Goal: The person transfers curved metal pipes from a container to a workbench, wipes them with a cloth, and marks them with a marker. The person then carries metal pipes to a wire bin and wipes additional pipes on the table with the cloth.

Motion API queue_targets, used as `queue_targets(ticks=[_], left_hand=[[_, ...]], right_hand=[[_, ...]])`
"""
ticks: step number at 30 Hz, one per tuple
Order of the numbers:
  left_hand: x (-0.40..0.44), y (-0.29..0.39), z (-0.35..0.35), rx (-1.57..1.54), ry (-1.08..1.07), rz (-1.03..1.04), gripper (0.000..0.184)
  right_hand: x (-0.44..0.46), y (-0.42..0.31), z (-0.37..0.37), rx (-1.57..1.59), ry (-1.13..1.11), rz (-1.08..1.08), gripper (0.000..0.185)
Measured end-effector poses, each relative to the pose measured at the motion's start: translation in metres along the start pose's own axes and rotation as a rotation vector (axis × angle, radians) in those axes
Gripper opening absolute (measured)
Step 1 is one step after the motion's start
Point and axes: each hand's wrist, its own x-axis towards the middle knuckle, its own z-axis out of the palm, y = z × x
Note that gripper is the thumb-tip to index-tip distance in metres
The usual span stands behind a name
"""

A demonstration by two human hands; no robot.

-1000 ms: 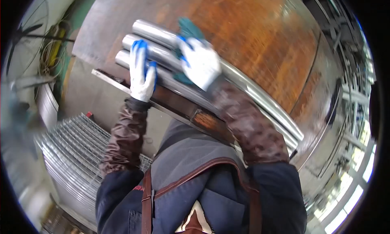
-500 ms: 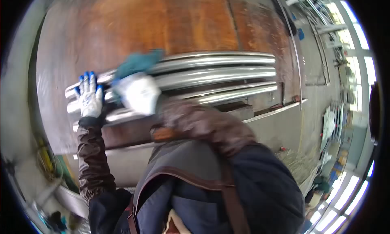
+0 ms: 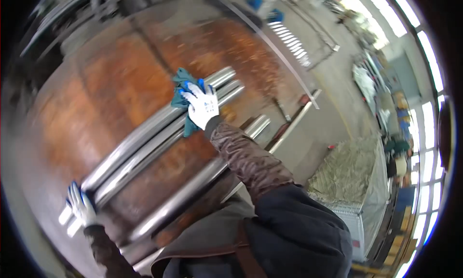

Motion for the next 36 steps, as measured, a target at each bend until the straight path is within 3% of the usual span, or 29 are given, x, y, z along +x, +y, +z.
queue_targets(ticks=[5, 8, 10, 11, 12, 13, 14, 15, 17, 18, 20, 23, 25, 27, 28, 31, 32, 34, 35, 36], left_hand=[[0.017, 0.127, 0.005, 0.248, 0.008, 0.027, 0.055], [0.032, 0.165, 0.016, 0.242, 0.029, 0.016, 0.055], [0.03, 0.174, 0.02, 0.252, 0.033, -0.024, 0.055], [0.025, 0.158, 0.034, 0.251, 0.087, 0.016, 0.056], [0.028, 0.167, 0.028, 0.285, 0.21, 0.096, 0.052], [0.042, 0.203, 0.007, 0.092, 0.095, -0.012, 0.049], [0.053, 0.225, -0.018, -0.07, -0.028, -0.152, 0.046], [0.054, 0.218, -0.011, -0.108, 0.128, -0.057, 0.042], [0.059, 0.208, -0.004, 0.035, 0.056, -0.1, 0.049], [0.047, 0.175, 0.021, 0.116, 0.156, 0.012, 0.058], [0.049, 0.173, 0.024, 0.123, 0.141, -0.036, 0.06], [0.05, 0.18, 0.021, 0.167, 0.125, -0.108, 0.061], [0.042, 0.193, 0.016, 0.256, 0.141, -0.231, 0.061], [0.023, 0.228, -0.002, 0.054, 0.191, -0.38, 0.063], [0.012, 0.246, -0.011, -0.014, 0.215, -0.441, 0.063], [-0.039, 0.271, 0.001, -0.813, 0.464, -0.539, 0.062], [-0.054, 0.281, 0.005, -0.788, 0.505, -0.574, 0.062], [-0.075, 0.318, 0.008, -1.711, 0.22, -0.494, 0.052], [-0.085, 0.334, 0.008, -2.168, 0.037, -0.382, 0.049], [-0.074, 0.352, -0.033, -2.037, -0.184, -0.371, 0.054]], right_hand=[[0.024, 0.143, 0.012, -0.052, 0.071, 0.103, 0.039], [0.034, 0.229, 0.002, -0.079, 0.086, 0.092, 0.035], [0.047, 0.281, -0.038, -0.415, -0.251, 0.015, 0.028], [0.05, 0.317, -0.034, -0.56, -0.144, 0.025, 0.024], [0.052, 0.362, -0.01, -0.786, -0.039, 0.207, 0.019], [0.063, 0.379, -0.017, -0.76, -0.046, 0.276, 0.023], [0.066, 0.394, -0.029, -0.556, -0.01, 0.254, 0.027], [0.069, 0.401, -0.032, -0.298, 0.052, 0.233, 0.031], [0.066, 0.389, -0.024, 0.47, 0.006, 0.295, 0.039], [0.055, 0.368, -0.015, 0.893, -0.159, 0.414, 0.044], [0.062, 0.285, -0.041, 1.223, -0.535, 0.986, 0.044], [0.054, 0.248, -0.011, 1.363, -0.668, 0.967, 0.044], [0.048, 0.234, 0.018, 1.137, -0.467, 0.254, 0.044], [0.056, 0.22, 0.009, 1.32, -0.609, 0.872, 0.036], [0.053, 0.215, 0.011, 1.32, -0.64, 0.85, 0.036], [0.039, 0.245, 0.018, 1.652, -0.793, 1.08, 0.026], [0.033, 0.238, 0.001, 1.434, -0.87, 0.509, 0.035], [0.025, 0.243, -0.023, 1.306, -0.867, 0.519, 0.044], [0.035, 0.21, -0.062, 1.114, -0.851, 0.355, 0.04], [0.04, 0.182, -0.102, 0.921, -0.802, 0.196, 0.036]])
